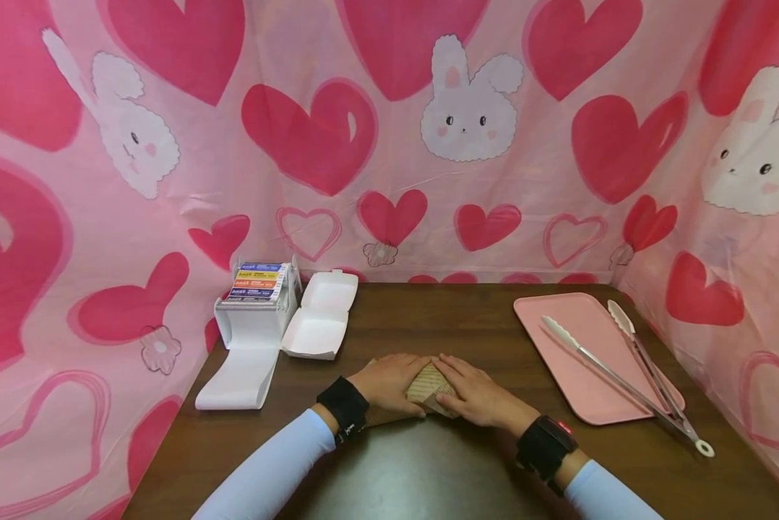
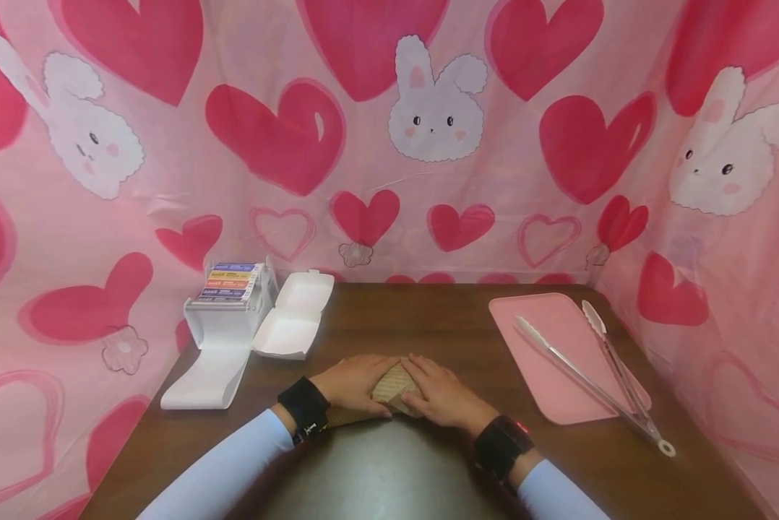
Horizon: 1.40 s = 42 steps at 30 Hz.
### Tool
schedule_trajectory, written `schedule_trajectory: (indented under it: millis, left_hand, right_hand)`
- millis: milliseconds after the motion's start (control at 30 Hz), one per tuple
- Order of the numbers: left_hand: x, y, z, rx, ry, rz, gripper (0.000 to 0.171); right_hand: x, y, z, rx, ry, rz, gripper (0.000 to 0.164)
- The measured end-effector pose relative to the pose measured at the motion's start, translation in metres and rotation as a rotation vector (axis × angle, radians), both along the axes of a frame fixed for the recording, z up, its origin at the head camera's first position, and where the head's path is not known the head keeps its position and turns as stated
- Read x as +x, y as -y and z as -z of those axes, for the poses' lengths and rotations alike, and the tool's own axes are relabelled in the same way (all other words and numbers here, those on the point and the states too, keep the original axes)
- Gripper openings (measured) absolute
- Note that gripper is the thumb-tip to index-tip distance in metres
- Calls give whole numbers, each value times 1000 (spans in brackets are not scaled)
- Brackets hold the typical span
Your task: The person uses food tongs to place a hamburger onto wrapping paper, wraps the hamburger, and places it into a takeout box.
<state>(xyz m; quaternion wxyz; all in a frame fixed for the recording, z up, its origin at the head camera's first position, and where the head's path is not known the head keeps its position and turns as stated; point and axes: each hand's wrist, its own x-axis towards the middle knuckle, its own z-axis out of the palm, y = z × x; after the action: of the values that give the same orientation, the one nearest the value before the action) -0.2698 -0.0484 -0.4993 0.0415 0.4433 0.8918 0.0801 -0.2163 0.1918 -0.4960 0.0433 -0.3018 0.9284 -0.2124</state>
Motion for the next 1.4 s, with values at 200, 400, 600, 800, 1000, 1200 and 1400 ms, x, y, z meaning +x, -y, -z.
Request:
schedule_trajectory:
  millis: [200, 400, 600, 800, 1000, 1200, 1400]
  left_hand:
    - [3, 5, -1, -32, -35, -42, 111]
    - [2, 5, 3, 12, -60, -43, 98]
    - [5, 4, 5, 59, -69, -43, 89]
    - [12, 2, 7, 16, -47, -84, 97]
    - [18, 9, -7, -6, 154, -113, 95]
    - [21, 22, -19, 93, 377, -162, 69]
    - [22, 34, -18, 155, 434, -172, 58]
  right_hand:
    - [0, 0, 0, 32, -32, -2, 67]
    - [1, 1, -4, 42, -24, 0, 67]
    - [-2, 0, -8, 50, -53, -33, 64]
    - [-8, 1, -8, 78, -218, -90, 59]
    - [-12, -3, -14, 46, -297, -167, 55]
    - [-15, -8, -17, 29, -363, -241, 50]
    - [-21, -9, -16, 58, -397, -266, 55]
